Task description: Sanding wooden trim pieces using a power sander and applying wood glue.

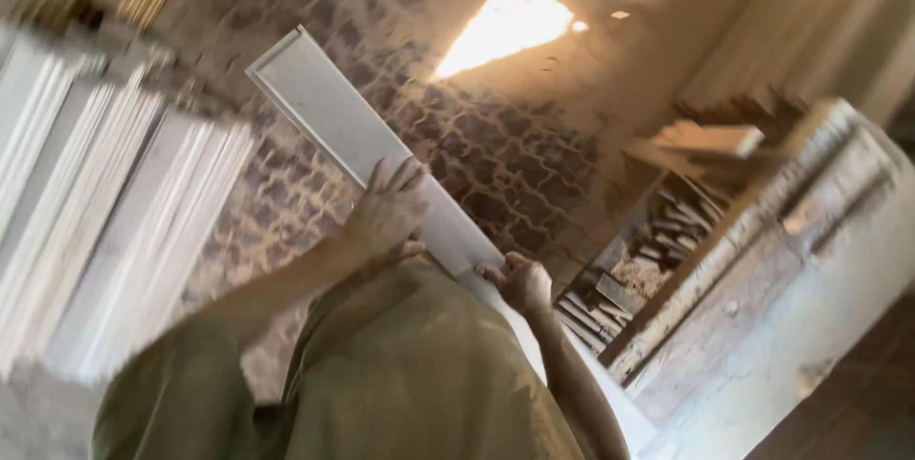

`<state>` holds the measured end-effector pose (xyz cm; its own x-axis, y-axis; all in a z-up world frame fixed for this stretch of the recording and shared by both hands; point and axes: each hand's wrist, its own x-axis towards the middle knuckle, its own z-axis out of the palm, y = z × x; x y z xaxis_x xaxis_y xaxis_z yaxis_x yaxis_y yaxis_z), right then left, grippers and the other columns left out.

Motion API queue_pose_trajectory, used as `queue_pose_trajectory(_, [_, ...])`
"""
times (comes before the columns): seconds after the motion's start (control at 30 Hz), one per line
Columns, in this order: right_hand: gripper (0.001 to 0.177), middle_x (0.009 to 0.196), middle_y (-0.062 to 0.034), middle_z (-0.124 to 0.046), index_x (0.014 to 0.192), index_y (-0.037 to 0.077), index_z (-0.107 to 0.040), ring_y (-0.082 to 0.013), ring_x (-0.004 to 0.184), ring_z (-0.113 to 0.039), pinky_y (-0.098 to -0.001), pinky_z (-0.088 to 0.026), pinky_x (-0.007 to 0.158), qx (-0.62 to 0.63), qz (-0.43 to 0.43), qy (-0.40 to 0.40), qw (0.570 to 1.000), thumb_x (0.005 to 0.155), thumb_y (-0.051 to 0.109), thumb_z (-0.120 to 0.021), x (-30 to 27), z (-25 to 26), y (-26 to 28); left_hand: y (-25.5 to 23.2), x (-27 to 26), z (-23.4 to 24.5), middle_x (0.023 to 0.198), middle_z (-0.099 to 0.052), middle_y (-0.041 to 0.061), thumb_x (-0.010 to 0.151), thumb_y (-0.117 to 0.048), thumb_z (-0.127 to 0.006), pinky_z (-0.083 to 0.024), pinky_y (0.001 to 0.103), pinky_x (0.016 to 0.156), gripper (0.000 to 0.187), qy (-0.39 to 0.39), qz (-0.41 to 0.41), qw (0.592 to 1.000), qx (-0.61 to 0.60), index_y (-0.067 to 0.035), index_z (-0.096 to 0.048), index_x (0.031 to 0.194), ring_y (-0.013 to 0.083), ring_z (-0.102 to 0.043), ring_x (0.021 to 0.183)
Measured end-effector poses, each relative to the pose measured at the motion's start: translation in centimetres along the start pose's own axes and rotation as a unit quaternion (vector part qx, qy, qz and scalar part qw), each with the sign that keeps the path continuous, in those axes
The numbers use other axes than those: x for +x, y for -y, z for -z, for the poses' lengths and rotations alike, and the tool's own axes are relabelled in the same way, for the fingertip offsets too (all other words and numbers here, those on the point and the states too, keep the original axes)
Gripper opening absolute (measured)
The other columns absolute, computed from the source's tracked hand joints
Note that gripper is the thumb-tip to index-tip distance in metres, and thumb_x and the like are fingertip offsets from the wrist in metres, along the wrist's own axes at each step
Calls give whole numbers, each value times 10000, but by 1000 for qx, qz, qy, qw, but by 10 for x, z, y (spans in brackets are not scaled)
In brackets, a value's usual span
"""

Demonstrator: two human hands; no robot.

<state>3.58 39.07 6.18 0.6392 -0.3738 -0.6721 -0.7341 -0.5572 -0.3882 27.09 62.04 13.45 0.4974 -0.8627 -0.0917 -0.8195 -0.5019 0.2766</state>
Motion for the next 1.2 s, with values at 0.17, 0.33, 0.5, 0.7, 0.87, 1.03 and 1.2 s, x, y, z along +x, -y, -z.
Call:
queue_pose_trajectory(0.17, [696,758,-119,-704,837,196,-685,-369,875,-731,-467,-580,719,-116,93,76,986,665,870,-711,71,-11,77,91,-57,37,1503,-492,171,938,-323,-606,-211,743,1143,247,159,-34,983,87,-252,-716,1148,404,-357,1474])
queue_pose_trajectory(0.33, [632,778,-156,-671,806,177,-674,-401,856,-698,-498,-543,742,-178,167,198,949,770,807,-648,113,-26,178,157,-140,31,1295,-626,68,944,-383,-548,-318,593,1079,206,147,7,988,48,-330,-708,1062,283,-485,1332])
queue_pose_trajectory(0.5, [599,834,-257,-663,852,72,-649,-484,902,-669,-573,-507,762,-245,291,275,883,865,669,-606,125,-69,260,132,-230,41,960,-709,77,1026,-408,-490,-463,533,947,397,70,94,993,-27,-210,-748,797,311,-666,1012])
queue_pose_trajectory(0.7, [569,1062,-166,-720,1055,131,-674,-382,1042,-678,-512,-515,904,-248,464,303,794,895,668,-577,133,-165,236,69,-304,50,933,-662,63,847,-710,-517,-522,331,522,672,173,574,695,-397,-123,-626,1156,148,-530,685])
queue_pose_trajectory(0.87, [815,1402,-171,-580,1391,122,-573,-373,1331,-531,-477,-382,1141,-315,417,232,821,891,759,-483,117,-178,211,-8,-375,-72,1190,-611,41,701,-837,-633,-479,439,924,682,219,563,742,-292,-394,-630,1220,262,-538,1177])
queue_pose_trajectory(1.03, [657,1244,-111,-698,1291,270,-617,-369,1221,-625,-493,-511,1038,-316,212,269,885,850,756,-595,128,-168,164,-53,-420,-74,1333,-579,47,784,-735,-647,-512,497,969,537,251,599,695,-308,-527,-620,1278,362,-587,1287])
queue_pose_trajectory(1.2, [561,1071,-101,-788,1040,220,-796,-325,1107,-714,-454,-562,937,-336,78,164,924,855,735,-670,186,-155,57,-61,-504,-125,1347,-578,18,606,-754,-774,-537,456,979,768,196,636,675,-318,-451,-615,1293,316,-614,1247])
